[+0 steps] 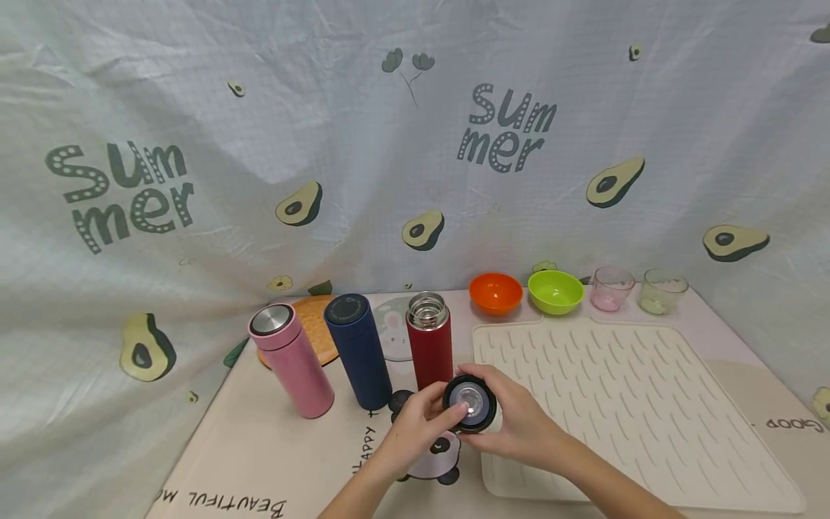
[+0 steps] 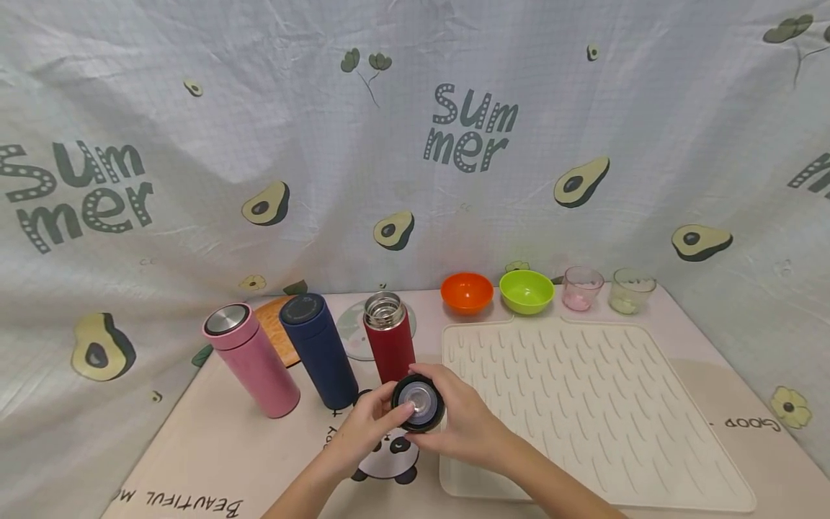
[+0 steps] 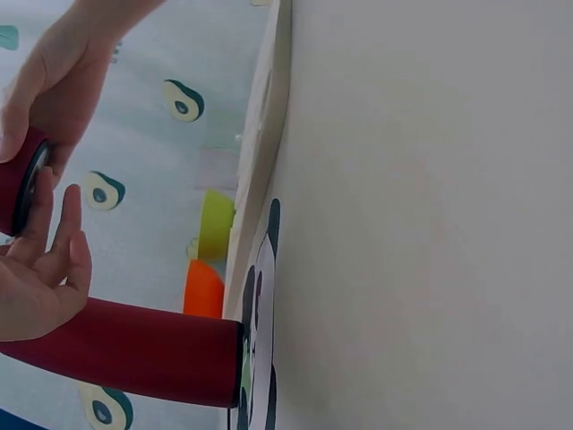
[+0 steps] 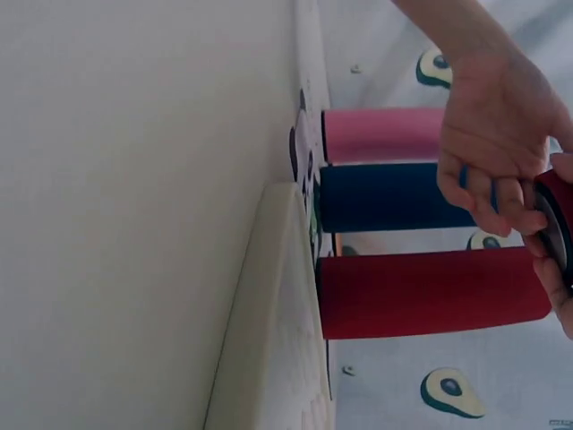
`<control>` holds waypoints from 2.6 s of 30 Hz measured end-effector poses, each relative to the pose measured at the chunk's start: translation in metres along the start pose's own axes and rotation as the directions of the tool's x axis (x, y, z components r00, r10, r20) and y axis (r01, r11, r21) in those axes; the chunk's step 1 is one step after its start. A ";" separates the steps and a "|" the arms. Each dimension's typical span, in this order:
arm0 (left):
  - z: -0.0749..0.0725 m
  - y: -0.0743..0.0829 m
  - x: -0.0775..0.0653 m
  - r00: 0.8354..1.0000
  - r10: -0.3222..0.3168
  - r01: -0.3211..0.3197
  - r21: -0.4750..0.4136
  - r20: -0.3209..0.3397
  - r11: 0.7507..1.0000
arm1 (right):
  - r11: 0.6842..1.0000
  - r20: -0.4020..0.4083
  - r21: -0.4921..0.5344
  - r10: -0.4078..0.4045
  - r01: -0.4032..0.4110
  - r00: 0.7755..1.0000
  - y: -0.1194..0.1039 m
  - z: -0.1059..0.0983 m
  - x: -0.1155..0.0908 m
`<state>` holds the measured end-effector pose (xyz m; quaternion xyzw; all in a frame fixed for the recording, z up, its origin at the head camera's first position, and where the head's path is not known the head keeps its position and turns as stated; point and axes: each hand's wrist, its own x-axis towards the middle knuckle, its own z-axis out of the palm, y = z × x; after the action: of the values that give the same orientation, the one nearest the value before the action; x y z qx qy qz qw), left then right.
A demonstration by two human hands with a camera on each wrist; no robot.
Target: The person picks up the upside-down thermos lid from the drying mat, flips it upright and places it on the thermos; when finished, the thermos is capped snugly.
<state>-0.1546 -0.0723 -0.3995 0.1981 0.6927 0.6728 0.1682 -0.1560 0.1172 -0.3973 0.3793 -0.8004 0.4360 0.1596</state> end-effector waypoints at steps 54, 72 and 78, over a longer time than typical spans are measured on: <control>-0.029 0.001 0.026 0.470 0.869 -0.497 0.767 -0.154 0.405 | 0.982 -0.113 0.187 0.060 -0.038 0.992 -0.028 -0.025 0.074; -0.039 -0.017 0.072 0.809 0.447 -0.251 0.463 -0.382 0.850 | 0.955 -0.085 0.264 0.164 -0.137 0.983 0.035 0.006 0.115; -0.046 -0.023 0.068 0.869 0.397 -0.298 0.330 -0.295 0.896 | 0.930 -0.038 0.313 0.215 -0.192 0.976 0.024 0.006 0.113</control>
<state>-0.2381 -0.0786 -0.4188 0.2174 0.7501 0.6142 -0.1134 -0.2486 0.0669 -0.3483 0.2985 -0.7515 0.5827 0.0813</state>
